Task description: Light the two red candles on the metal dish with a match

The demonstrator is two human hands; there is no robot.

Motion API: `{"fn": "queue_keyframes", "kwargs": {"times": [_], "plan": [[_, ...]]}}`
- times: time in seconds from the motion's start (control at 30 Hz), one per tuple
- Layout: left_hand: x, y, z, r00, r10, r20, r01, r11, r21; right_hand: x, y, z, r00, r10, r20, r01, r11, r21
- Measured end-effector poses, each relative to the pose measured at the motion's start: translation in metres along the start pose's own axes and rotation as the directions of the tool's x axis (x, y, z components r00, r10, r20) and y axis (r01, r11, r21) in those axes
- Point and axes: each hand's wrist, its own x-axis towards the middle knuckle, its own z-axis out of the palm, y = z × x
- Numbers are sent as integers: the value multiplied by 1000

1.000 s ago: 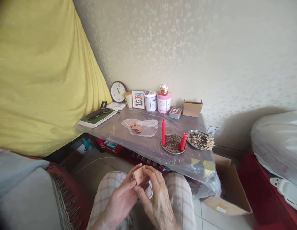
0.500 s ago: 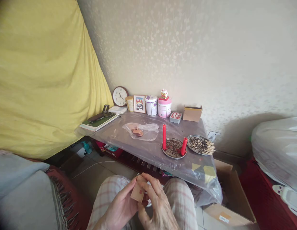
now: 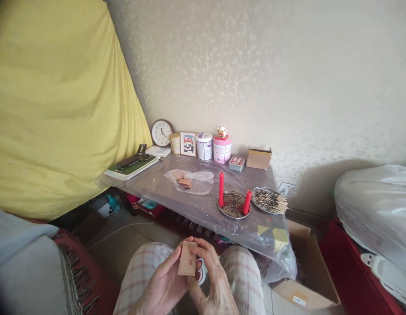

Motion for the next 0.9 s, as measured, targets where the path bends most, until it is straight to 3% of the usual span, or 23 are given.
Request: {"fn": "queue_keyframes", "kwargs": {"times": [0.23,0.47,0.9], "plan": [[0,-1,-1,1000,-12,-21,13,1000,20,0,1,-1,999,40,-1,-39,996,75],[3,-5,3,999,40,-19,-41,998,-38,-2,2,8,995,44,-92,-28,985,168],[0,-9,4,998,49,32,-48,998,-41,-7,-8,23,956,269,-117,-213,912,351]]}}
